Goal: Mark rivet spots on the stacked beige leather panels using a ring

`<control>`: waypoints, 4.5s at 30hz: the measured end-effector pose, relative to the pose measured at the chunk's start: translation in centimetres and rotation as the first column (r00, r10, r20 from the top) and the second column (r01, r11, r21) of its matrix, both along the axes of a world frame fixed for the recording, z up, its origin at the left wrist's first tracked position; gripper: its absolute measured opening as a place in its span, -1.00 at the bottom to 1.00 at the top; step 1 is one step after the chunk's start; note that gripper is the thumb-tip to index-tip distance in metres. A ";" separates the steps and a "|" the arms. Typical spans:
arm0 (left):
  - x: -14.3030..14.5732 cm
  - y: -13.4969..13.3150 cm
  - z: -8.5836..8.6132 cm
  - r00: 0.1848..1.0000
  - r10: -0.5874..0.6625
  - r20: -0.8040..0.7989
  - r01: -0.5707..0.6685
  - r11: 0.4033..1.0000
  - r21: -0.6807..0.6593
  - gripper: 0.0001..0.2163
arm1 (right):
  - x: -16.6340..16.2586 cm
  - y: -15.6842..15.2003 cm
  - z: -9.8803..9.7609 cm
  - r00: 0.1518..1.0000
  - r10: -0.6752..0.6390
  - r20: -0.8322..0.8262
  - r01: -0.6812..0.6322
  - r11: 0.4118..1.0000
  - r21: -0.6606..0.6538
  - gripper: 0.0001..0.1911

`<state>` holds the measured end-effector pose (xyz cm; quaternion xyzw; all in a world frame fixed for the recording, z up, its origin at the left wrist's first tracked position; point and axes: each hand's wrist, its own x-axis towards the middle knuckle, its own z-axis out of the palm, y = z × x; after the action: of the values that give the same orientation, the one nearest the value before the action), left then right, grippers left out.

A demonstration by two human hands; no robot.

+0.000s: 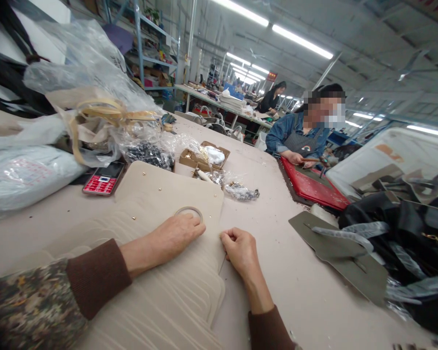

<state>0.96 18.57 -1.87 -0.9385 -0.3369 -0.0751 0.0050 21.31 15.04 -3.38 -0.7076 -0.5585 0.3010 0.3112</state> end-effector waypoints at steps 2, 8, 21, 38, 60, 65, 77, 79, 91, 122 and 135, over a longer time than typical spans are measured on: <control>0.0 0.0 0.1 1.000 0.004 -0.002 -0.005 1.000 -0.009 -0.87 | -0.2 0.2 0.0 0.996 0.004 0.093 -0.007 1.000 0.029 -0.78; -0.1 0.0 -0.1 1.000 -0.006 0.016 0.006 1.000 -0.004 -0.87 | 0.2 0.3 -0.6 0.995 -0.049 0.085 0.046 0.998 0.042 -0.74; -0.5 -0.2 0.3 0.999 -0.017 0.028 0.018 0.998 -0.052 -0.85 | -0.4 -0.7 -1.3 0.954 -0.025 0.299 -0.045 0.973 0.226 -0.76; -1.0 1.1 0.5 0.999 0.003 0.048 -0.001 1.000 -0.025 -0.83 | 0.0 -1.1 -0.1 0.985 0.047 0.166 -0.082 0.973 0.215 -0.69; -3.1 0.9 1.6 0.986 0.025 0.166 0.014 0.974 -0.227 -0.87 | 0.9 -1.1 0.3 0.869 0.492 -0.050 -0.487 0.869 0.093 -0.93; -2.9 0.9 1.8 0.976 0.038 0.215 0.016 0.970 -0.241 -0.88 | 0.0 -0.8 1.0 0.819 0.565 0.102 -0.570 0.821 0.035 -0.87; -2.7 0.5 2.0 0.937 0.035 0.347 0.038 0.979 -0.201 -0.72 | -0.9 -0.5 1.3 0.936 0.352 0.010 -0.338 0.891 0.301 -0.77; -2.7 0.4 1.7 0.939 0.031 0.343 0.034 0.983 -0.182 -0.62 | -1.6 -0.3 1.5 0.936 0.351 0.026 -0.325 0.834 0.445 -0.77; -2.2 -0.1 1.9 0.939 0.044 0.340 0.036 0.974 -0.224 -0.72 | -4.4 0.2 1.8 0.899 0.321 0.297 -0.437 0.642 0.630 -0.82; -2.6 1.9 0.3 0.994 0.096 0.053 -0.092 0.993 -0.074 -0.85 | -0.9 1.0 -0.3 0.897 -0.003 -0.442 0.001 1.000 -0.003 -0.69; -1.9 1.7 0.8 0.985 0.015 0.172 0.016 0.984 -0.176 -0.88 | -1.2 0.9 -0.1 0.949 0.080 -0.305 -0.101 0.993 -0.055 -0.78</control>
<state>-0.99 20.30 -1.08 -0.9253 -0.3410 -0.1263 -0.1074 20.09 15.98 -3.49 -0.6372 -0.5253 0.4391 0.3539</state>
